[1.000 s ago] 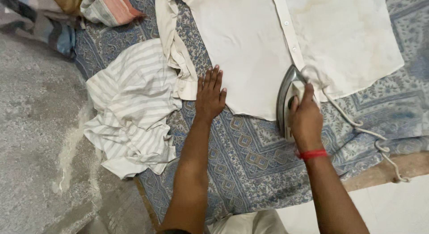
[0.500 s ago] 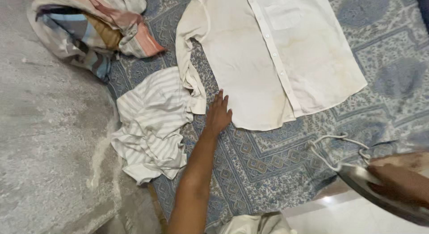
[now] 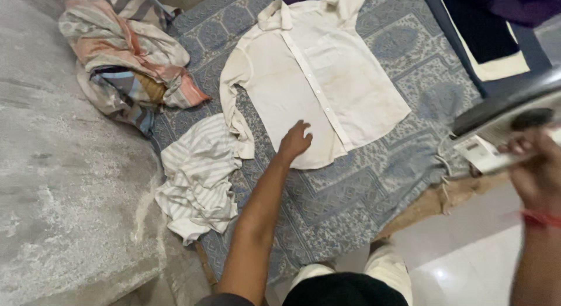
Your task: The person buttons a white long-sleeved shirt laid on a patterned bedspread, then irons the front, sleeves, and collar using a handheld iron. The person adjusts the shirt multiple times and finishes by placing it atop a purple shirt.
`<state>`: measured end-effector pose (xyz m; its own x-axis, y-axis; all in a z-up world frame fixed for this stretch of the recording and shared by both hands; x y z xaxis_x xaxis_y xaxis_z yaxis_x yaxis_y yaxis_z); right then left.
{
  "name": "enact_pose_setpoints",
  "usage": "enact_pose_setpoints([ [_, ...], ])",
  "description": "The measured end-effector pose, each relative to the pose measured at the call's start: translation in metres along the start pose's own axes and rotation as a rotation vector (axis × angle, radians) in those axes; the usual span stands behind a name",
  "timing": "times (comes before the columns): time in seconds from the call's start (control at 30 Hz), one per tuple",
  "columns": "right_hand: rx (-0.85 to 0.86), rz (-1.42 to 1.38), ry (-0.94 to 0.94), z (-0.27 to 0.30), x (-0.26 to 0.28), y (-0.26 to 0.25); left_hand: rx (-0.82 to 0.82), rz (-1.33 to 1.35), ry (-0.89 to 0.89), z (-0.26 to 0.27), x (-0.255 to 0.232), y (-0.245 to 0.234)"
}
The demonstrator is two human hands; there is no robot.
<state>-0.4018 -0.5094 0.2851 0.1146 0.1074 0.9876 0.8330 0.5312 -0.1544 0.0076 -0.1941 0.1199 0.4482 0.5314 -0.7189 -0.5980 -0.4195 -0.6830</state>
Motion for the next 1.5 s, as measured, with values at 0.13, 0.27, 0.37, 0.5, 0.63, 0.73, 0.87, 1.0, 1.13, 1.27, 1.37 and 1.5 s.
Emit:
enact_pose_setpoints([
  [0.13,0.090,-0.965,0.558,-0.052,-0.071,-0.002,0.072,0.122,-0.066,-0.021,-0.088,0.000],
  [0.27,0.001,-1.171,0.573,-0.099,-0.115,0.012,0.112,0.172,-0.047,-0.034,-0.159,0.025],
  [0.37,-0.074,-1.069,0.367,-0.157,-0.123,0.021,0.100,0.124,-0.034,-0.054,-0.179,0.047],
  [0.5,0.172,0.473,-0.116,-0.276,-0.078,0.044,0.060,0.022,-0.080,-0.111,-0.194,0.079],
  [0.63,0.492,1.294,-0.506,-0.326,-0.080,0.109,0.076,0.031,-0.150,-0.136,-0.193,0.128],
  [0.73,0.547,1.109,-0.481,-0.360,-0.106,0.144,0.072,0.014,-0.105,-0.152,-0.205,0.150],
  [0.87,0.460,0.010,-0.118,-0.376,-0.195,0.157,0.151,0.001,-0.202,-0.156,-0.193,0.169],
  [1.0,0.387,0.140,0.007,-0.355,-0.298,0.162,0.087,-0.036,-0.196,-0.158,-0.168,0.161],
  [1.13,0.308,0.084,-0.067,-0.347,-0.300,0.159,0.050,-0.004,-0.340,-0.135,-0.134,0.154],
  [1.27,0.293,0.253,-0.166,-0.342,-0.263,0.162,0.017,0.018,-0.416,-0.111,-0.119,0.150],
  [1.37,0.286,0.407,-0.157,-0.339,-0.252,0.168,-0.003,0.030,-0.428,-0.098,-0.113,0.147],
  [1.5,0.304,0.408,-0.207,-0.331,-0.239,0.180,-0.055,0.091,-0.419,-0.079,-0.108,0.142],
])
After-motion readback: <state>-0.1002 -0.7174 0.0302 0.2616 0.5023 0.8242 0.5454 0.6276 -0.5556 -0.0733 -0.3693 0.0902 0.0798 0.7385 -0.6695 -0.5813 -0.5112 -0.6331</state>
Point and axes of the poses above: each hand's wrist, its own z-axis away from the middle knuckle, its own y-axis out of the palm, x = y × z, the point moved 10 cm from there along -z, towards the middle knuckle, and after that the axes turned 9 degrees about z, right-handed, at the moved point
